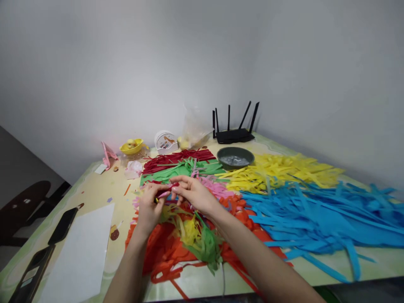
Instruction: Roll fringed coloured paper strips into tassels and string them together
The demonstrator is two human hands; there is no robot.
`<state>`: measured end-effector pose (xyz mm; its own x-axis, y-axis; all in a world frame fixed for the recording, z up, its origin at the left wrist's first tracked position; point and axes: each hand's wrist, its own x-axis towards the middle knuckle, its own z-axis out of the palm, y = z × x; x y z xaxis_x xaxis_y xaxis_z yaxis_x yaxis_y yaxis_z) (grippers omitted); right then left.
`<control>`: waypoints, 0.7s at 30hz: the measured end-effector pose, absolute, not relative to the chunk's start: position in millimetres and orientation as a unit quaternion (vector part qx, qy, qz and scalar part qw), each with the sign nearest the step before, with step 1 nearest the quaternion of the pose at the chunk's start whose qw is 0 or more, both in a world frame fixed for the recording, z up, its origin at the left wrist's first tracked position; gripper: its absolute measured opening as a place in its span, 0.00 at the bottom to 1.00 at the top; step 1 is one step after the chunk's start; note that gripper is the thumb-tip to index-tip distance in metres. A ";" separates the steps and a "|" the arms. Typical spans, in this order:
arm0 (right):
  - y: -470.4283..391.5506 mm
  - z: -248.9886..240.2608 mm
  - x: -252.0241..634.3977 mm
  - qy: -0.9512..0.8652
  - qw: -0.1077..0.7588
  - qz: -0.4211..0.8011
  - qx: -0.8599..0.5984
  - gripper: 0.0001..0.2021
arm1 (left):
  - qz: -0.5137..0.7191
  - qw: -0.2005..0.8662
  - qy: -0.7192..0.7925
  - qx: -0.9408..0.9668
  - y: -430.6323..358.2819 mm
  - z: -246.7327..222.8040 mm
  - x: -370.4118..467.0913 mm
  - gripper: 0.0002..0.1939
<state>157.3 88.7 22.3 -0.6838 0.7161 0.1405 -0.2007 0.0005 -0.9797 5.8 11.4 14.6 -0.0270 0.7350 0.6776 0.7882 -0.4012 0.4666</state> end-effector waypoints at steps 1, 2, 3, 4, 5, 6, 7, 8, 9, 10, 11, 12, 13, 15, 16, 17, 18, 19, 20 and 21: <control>90.9 23.5 158.6 -0.625 0.325 0.674 -0.221 0.19 | -0.462 0.025 -0.547 -0.697 11.7 13.7 6.6 0.14; 92.4 25.0 159.8 -0.631 0.317 0.667 -0.237 0.18 | -0.460 0.018 -0.547 -0.699 12.3 12.6 7.3 0.13; 93.2 26.9 161.0 -0.633 0.320 0.658 -0.252 0.17 | -0.457 0.008 -0.546 -0.702 13.1 11.4 7.8 0.12; 93.5 29.5 162.5 -0.629 0.338 0.650 -0.262 0.16 | -0.454 -0.003 -0.547 -0.704 14.1 9.9 8.0 0.11; 93.6 33.0 164.5 -0.613 0.374 0.645 -0.262 0.15 | -0.451 -0.016 -0.549 -0.703 15.3 8.4 7.7 0.11; 93.9 37.5 167.5 -0.586 0.427 0.641 -0.253 0.14 | -0.451 -0.032 -0.553 -0.700 16.7 6.8 6.9 0.10; 94.6 43.3 171.9 -0.547 0.493 0.633 -0.237 0.14 | -0.455 -0.053 -0.557 -0.693 18.2 5.3 5.8 0.10; 96.1 50.2 177.9 -0.502 0.566 0.617 -0.217 0.14 | -0.461 -0.077 -0.559 -0.685 19.8 4.0 4.3 0.09; 98.2 58.0 185.4 -0.458 0.636 0.590 -0.194 0.13 | -0.470 -0.104 -0.560 -0.675 21.3 3.0 2.8 0.09; 100.8 66.1 193.9 -0.417 0.698 0.557 -0.169 0.12 | -0.479 -0.131 -0.560 -0.663 22.7 2.5 1.4 0.09; 103.5 73.9 202.8 -0.384 0.748 0.522 -0.146 0.11 | -0.487 -0.160 -0.558 -0.652 23.8 2.5 0.1 0.09; 106.1 80.7 211.1 -0.360 0.783 0.491 -0.127 0.09 | -0.493 -0.188 -0.556 -0.642 24.6 3.0 -0.9 0.09; 108.0 85.9 217.9 -0.345 0.807 0.467 -0.112 0.07 | -0.498 -0.217 -0.551 -0.634 25.1 4.0 -1.6 0.10; 108.7 89.8 224.0 -0.340 0.821 0.448 -0.099 0.05 | -0.508 -0.270 -0.529 -0.624 25.2 6.7 -2.4 0.13; 107.2 88.1 222.7 -0.352 0.812 0.454 -0.105 0.04 | -0.518 -0.291 -0.515 -0.617 25.0 8.1 -2.7 0.14; 104.5 84.4 218.6 -0.378 0.791 0.467 -0.119 0.04 | -0.537 -0.310 -0.501 -0.604 24.8 9.4 -3.1 0.15; 100.8 79.1 212.1 -0.419 0.755 0.484 -0.141 0.04 | -0.563 -0.327 -0.486 -0.582 24.7 10.3 -3.6 0.17; 96.4 72.9 203.8 -0.477 0.703 0.501 -0.167 0.04 | -0.594 -0.346 -0.471 -0.553 24.7 11.0 -4.1 0.18; 91.7 66.4 194.2 -0.544 0.635 0.513 -0.192 0.04 | -0.623 -0.369 -0.452 -0.521 24.8 11.4 -4.8 0.20; 87.2 60.1 184.1 -0.612 0.563 0.513 -0.213 0.05 | -0.648 -0.393 -0.431 -0.490 25.0 11.6 -5.4 0.21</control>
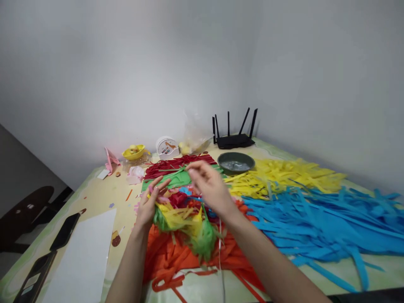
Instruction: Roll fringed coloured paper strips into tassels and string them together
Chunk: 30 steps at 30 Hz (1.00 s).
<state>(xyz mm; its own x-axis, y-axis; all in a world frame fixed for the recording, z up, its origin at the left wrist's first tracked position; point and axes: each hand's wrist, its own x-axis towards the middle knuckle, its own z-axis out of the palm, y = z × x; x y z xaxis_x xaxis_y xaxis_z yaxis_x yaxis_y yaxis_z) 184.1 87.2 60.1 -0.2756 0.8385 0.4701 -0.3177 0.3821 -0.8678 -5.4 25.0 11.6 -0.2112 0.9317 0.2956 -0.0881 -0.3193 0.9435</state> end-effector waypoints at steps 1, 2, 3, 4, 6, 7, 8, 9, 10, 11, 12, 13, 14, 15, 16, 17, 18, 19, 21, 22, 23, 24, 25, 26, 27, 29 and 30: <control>83.1 54.4 173.8 -0.671 0.498 0.502 -0.225 0.05 | 0.665 0.417 0.408 0.466 25.2 11.8 -5.9 0.22; 79.8 49.5 163.8 -0.717 0.446 0.483 -0.232 0.06 | 0.676 0.434 0.386 0.454 25.1 12.1 -6.4 0.23; 77.4 45.3 154.5 -0.749 0.410 0.462 -0.237 0.07 | 0.682 0.442 0.368 0.451 24.9 12.4 -6.6 0.22; 76.1 41.9 146.1 -0.770 0.389 0.444 -0.241 0.08 | 0.687 0.444 0.354 0.453 24.4 12.9 -6.5 0.22; 75.9 36.7 133.0 -0.796 0.359 0.422 -0.245 0.08 | 0.696 0.431 0.341 0.462 23.0 14.2 -5.6 0.19; 76.8 34.8 128.5 -0.807 0.343 0.415 -0.243 0.08 | 0.699 0.423 0.340 0.466 22.3 14.8 -4.9 0.19; 77.8 33.3 125.5 -0.814 0.330 0.413 -0.239 0.09 | 0.700 0.418 0.340 0.468 21.8 15.2 -4.2 0.19; 79.1 32.3 123.8 -0.817 0.323 0.416 -0.235 0.09 | 0.700 0.418 0.341 0.468 21.8 15.5 -3.7 0.19; 80.3 31.9 123.3 -0.813 0.324 0.425 -0.232 0.10 | 0.699 0.423 0.341 0.464 22.2 15.4 -3.5 0.21; 81.6 31.9 124.0 -0.801 0.333 0.440 -0.231 0.11 | 0.698 0.433 0.340 0.458 23.3 15.0 -3.8 0.22; 82.9 32.3 125.6 -0.783 0.350 0.459 -0.231 0.11 | 0.699 0.443 0.339 0.448 24.9 14.2 -4.6 0.24; 84.2 33.0 127.9 -0.763 0.368 0.479 -0.231 0.11 | 0.704 0.448 0.341 0.434 26.8 13.2 -6.0 0.25; 85.5 33.7 130.5 -0.745 0.384 0.493 -0.233 0.12 | 0.715 0.442 0.349 0.415 28.8 12.1 -7.9 0.26; 86.7 34.4 133.1 -0.734 0.394 0.501 -0.235 0.12 | 0.732 0.421 0.361 0.395 30.6 11.1 -10.0 0.26; 87.8 34.7 135.5 -0.730 0.397 0.502 -0.240 0.12 | 0.752 0.388 0.375 0.378 31.7 10.4 -12.1 0.24; 88.7 34.5 137.5 -0.732 0.393 0.500 -0.245 0.13 | 0.767 0.353 0.392 0.366 32.0 10.3 -13.9 0.23; 89.4 33.7 138.8 -0.738 0.385 0.495 -0.248 0.13 | 0.771 0.322 0.411 0.365 31.3 10.8 -15.2 0.21; 89.8 32.3 139.4 -0.745 0.376 0.492 -0.248 0.13 | 0.762 0.303 0.433 0.375 29.7 12.0 -15.8 0.20; 89.6 27.8 139.1 -0.756 0.362 0.491 -0.237 0.13 | 0.713 0.309 0.469 0.420 25.0 16.0 -14.7 0.18; 89.1 25.1 138.6 -0.760 0.357 0.493 -0.228 0.13 | 0.685 0.326 0.479 0.442 22.7 18.2 -13.3 0.18; 88.3 22.7 138.5 -0.763 0.354 0.495 -0.217 0.12 | 0.662 0.345 0.482 0.458 20.6 20.2 -11.7 0.17; 87.1 20.6 138.9 -0.763 0.355 0.498 -0.210 0.12 | 0.650 0.363 0.479 0.465 19.2 21.8 -10.2 0.17; 85.6 19.3 140.1 -0.761 0.357 0.502 -0.205 0.11 | 0.648 0.379 0.472 0.462 18.4 22.8 -9.0 0.17; 83.6 19.0 142.3 -0.756 0.364 0.504 -0.204 0.12 | 0.652 0.390 0.468 0.452 18.2 23.2 -8.2 0.17; 81.2 19.8 145.1 -0.751 0.375 0.502 -0.208 0.12 | 0.659 0.394 0.467 0.439 18.3 23.1 -7.7 0.17; 74.7 24.7 151.5 -0.746 0.403 0.482 -0.219 0.12 | 0.671 0.382 0.476 0.421 19.0 22.2 -7.1 0.17; 71.0 28.3 154.3 -0.750 0.414 0.465 -0.223 0.12 | 0.672 0.372 0.483 0.420 19.2 21.8 -6.6 0.16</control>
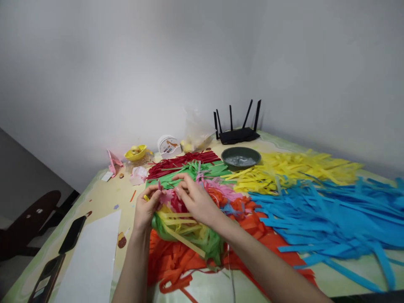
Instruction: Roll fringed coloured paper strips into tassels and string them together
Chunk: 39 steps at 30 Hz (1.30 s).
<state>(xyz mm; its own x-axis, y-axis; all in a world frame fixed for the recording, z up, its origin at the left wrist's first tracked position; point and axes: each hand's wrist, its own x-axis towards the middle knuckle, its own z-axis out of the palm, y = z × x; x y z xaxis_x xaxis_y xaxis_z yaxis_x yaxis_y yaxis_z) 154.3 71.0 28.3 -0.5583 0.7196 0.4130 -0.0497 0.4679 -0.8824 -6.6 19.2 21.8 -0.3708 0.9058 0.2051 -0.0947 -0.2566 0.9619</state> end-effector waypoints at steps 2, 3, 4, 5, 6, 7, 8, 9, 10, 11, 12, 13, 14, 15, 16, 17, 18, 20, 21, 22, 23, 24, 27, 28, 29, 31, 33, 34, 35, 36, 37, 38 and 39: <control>63.4 36.3 157.4 -0.766 0.425 0.426 -0.227 0.10 | 0.667 0.353 0.497 0.428 18.8 22.0 -4.8 0.15; 60.0 39.9 157.6 -0.774 0.424 0.411 -0.229 0.09 | 0.663 0.345 0.503 0.434 18.3 22.6 -3.6 0.15; 57.3 42.7 157.1 -0.779 0.422 0.401 -0.232 0.08 | 0.658 0.339 0.508 0.440 17.7 23.4 -2.3 0.15; 55.4 44.7 156.2 -0.781 0.420 0.397 -0.236 0.08 | 0.655 0.334 0.513 0.444 17.0 24.3 -1.1 0.15; 54.2 45.7 155.1 -0.781 0.419 0.397 -0.239 0.08 | 0.651 0.330 0.517 0.447 16.4 25.1 0.0 0.14; 53.8 45.8 154.1 -0.779 0.419 0.401 -0.240 0.07 | 0.650 0.327 0.520 0.448 15.8 25.7 0.8 0.14; 53.8 45.3 153.3 -0.777 0.418 0.406 -0.239 0.07 | 0.649 0.325 0.522 0.448 15.4 26.0 1.4 0.13; 54.2 44.3 152.9 -0.774 0.419 0.411 -0.238 0.07 | 0.648 0.321 0.524 0.449 15.2 26.1 1.8 0.12; 54.6 43.2 152.7 -0.773 0.419 0.415 -0.236 0.07 | 0.648 0.316 0.527 0.449 15.0 25.9 2.0 0.12; 55.0 42.1 152.8 -0.771 0.419 0.418 -0.235 0.07 | 0.648 0.308 0.532 0.450 15.1 25.6 2.2 0.11; 55.2 41.4 153.1 -0.770 0.419 0.420 -0.234 0.07 | 0.646 0.300 0.536 0.453 15.2 25.2 2.2 0.11; 55.3 41.0 153.5 -0.770 0.418 0.421 -0.235 0.07 | 0.645 0.293 0.540 0.455 15.5 24.7 2.3 0.11; 55.2 41.1 153.8 -0.769 0.418 0.421 -0.237 0.07 | 0.643 0.289 0.543 0.457 15.8 24.2 2.3 0.11; 55.0 41.6 154.1 -0.769 0.417 0.421 -0.240 0.07 | 0.641 0.288 0.544 0.458 16.3 23.5 2.2 0.11; 54.8 42.4 154.3 -0.768 0.417 0.421 -0.243 0.07 | 0.641 0.288 0.543 0.460 16.8 22.8 2.1 0.11; 54.7 43.3 154.4 -0.767 0.417 0.422 -0.245 0.07 | 0.641 0.289 0.541 0.461 17.4 22.1 1.9 0.10; 54.7 44.2 154.5 -0.765 0.418 0.423 -0.247 0.07 | 0.642 0.290 0.538 0.462 17.9 21.4 1.7 0.10; 55.0 45.5 154.7 -0.764 0.422 0.421 -0.247 0.07 | 0.643 0.286 0.534 0.468 18.8 20.3 1.2 0.10; 55.5 45.7 154.7 -0.764 0.423 0.420 -0.247 0.07 | 0.642 0.283 0.534 0.472 19.0 20.0 1.0 0.10; 56.1 45.4 154.8 -0.765 0.423 0.418 -0.247 0.07 | 0.639 0.279 0.536 0.476 19.1 19.9 0.8 0.10; 56.8 44.8 154.7 -0.766 0.423 0.417 -0.247 0.07 | 0.635 0.270 0.539 0.483 19.1 19.9 0.7 0.10; 57.6 44.0 154.4 -0.766 0.421 0.416 -0.249 0.07 | 0.629 0.253 0.546 0.492 18.9 20.0 0.8 0.10; 60.2 40.8 152.8 -0.767 0.415 0.415 -0.261 0.07 | 0.601 0.153 0.582 0.527 17.7 20.4 2.0 0.08; 61.1 39.7 152.2 -0.766 0.412 0.416 -0.265 0.07 | 0.587 0.117 0.591 0.540 17.2 20.5 2.6 0.07; 62.0 38.7 151.6 -0.765 0.409 0.418 -0.269 0.07 | 0.572 0.089 0.597 0.556 16.8 20.4 3.4 0.07; 64.5 36.6 151.2 -0.759 0.411 0.423 -0.274 0.07 | 0.542 0.062 0.592 0.594 16.2 19.6 4.7 0.06; 68.8 33.9 151.8 -0.749 0.419 0.434 -0.273 0.10 | 0.522 0.052 0.579 0.624 16.2 17.8 5.1 0.05; 71.9 32.4 152.5 -0.743 0.418 0.448 -0.268 0.12 | 0.516 0.048 0.576 0.632 16.4 16.6 5.0 0.05; 75.4 30.7 153.2 -0.738 0.408 0.469 -0.261 0.14 | 0.513 0.045 0.576 0.635 16.8 15.2 4.8 0.05; 79.3 29.1 153.8 -0.735 0.392 0.492 -0.256 0.14 | 0.510 0.044 0.579 0.635 17.1 13.7 4.6 0.05; 83.2 27.7 154.2 -0.734 0.374 0.508 -0.252 0.12 | 0.507 0.047 0.583 0.633 17.4 12.3 4.5 0.06; 86.7 26.7 154.3 -0.736 0.362 0.515 -0.250 0.10 | 0.504 0.053 0.587 0.631 17.7 10.9 4.5 0.07; 89.5 26.2 154.2 -0.738 0.362 0.511 -0.251 0.07 | 0.502 0.058 0.592 0.628 17.8 9.8 4.8 0.08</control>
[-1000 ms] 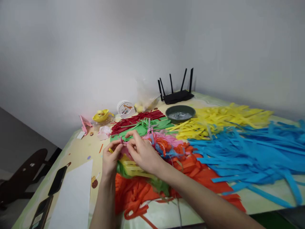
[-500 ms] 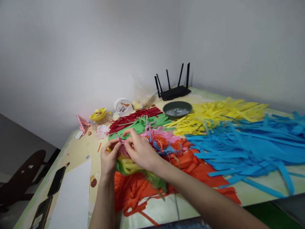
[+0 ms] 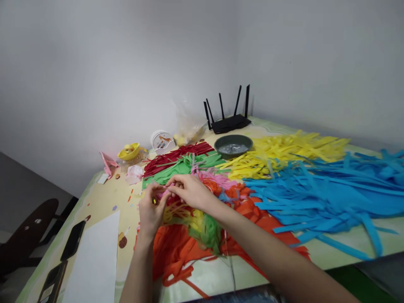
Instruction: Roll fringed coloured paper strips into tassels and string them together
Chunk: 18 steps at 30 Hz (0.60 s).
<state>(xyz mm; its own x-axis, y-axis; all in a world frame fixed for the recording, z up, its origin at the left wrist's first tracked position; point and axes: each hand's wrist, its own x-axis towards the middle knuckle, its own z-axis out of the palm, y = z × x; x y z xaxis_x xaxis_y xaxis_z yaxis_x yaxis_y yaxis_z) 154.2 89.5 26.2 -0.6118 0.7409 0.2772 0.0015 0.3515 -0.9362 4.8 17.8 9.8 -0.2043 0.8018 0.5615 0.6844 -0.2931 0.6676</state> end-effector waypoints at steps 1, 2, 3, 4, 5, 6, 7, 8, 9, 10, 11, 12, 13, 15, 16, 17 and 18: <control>91.4 26.4 154.0 -0.738 0.373 0.502 -0.254 0.06 | 0.501 0.063 0.595 0.626 17.9 8.8 5.3 0.09; 92.5 27.5 154.1 -0.729 0.394 0.498 -0.254 0.06 | 0.500 0.067 0.597 0.624 18.1 8.0 5.8 0.10; 92.9 29.7 154.8 -0.708 0.426 0.504 -0.251 0.06 | 0.497 0.070 0.598 0.624 18.4 7.2 6.2 0.10; 93.0 33.2 156.6 -0.672 0.466 0.521 -0.243 0.06 | 0.494 0.074 0.599 0.625 18.9 6.4 6.3 0.10; 93.2 38.0 159.9 -0.624 0.513 0.542 -0.231 0.07 | 0.492 0.080 0.600 0.626 19.7 5.5 6.0 0.10; 93.7 44.0 164.8 -0.568 0.567 0.556 -0.216 0.07 | 0.489 0.088 0.600 0.627 20.8 4.6 5.2 0.10; 94.9 50.9 171.4 -0.509 0.624 0.559 -0.197 0.08 | 0.485 0.096 0.601 0.627 22.1 3.8 4.0 0.10; 96.8 58.2 179.1 -0.455 0.679 0.548 -0.177 0.09 | 0.481 0.105 0.603 0.628 23.4 3.3 2.5 0.10; 99.2 65.3 187.3 -0.411 0.727 0.528 -0.156 0.10 | 0.477 0.114 0.605 0.628 24.7 3.1 0.8 0.10; 101.6 71.4 194.9 -0.380 0.763 0.505 -0.138 0.10 | 0.477 0.123 0.605 0.625 25.7 3.6 -0.9 0.11; 103.7 75.8 200.9 -0.363 0.786 0.484 -0.125 0.09 | 0.486 0.134 0.603 0.618 26.3 4.8 -2.3 0.13; 104.8 77.9 204.3 -0.365 0.795 0.468 -0.123 0.08 | 0.506 0.153 0.595 0.605 26.3 6.7 -3.4 0.17; 104.5 77.6 204.4 -0.391 0.784 0.463 -0.134 0.07 | 0.538 0.182 0.578 0.586 25.7 9.2 -3.8 0.21; 98.8 70.1 194.3 -0.514 0.692 0.472 -0.185 0.05 | 0.609 0.271 0.519 0.535 23.1 15.0 -3.0 0.28; 93.7 64.2 184.9 -0.589 0.617 0.478 -0.210 0.05 | 0.634 0.319 0.485 0.511 21.4 17.7 -1.7 0.31; 87.7 57.8 173.8 -0.657 0.534 0.485 -0.222 0.04 | 0.649 0.359 0.455 0.493 19.7 20.0 -0.1 0.34; 81.5 51.8 162.2 -0.705 0.462 0.493 -0.216 0.02 | 0.657 0.386 0.435 0.480 18.2 21.7 1.5 0.36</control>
<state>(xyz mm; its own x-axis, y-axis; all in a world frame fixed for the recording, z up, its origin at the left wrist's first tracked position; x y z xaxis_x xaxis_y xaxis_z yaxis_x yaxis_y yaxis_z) 162.2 81.5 51.8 -0.4793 0.7600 0.4390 -0.1512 0.4212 -0.8943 1.5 18.2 21.7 -0.2403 0.9248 0.2951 -0.0901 -0.3239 0.9418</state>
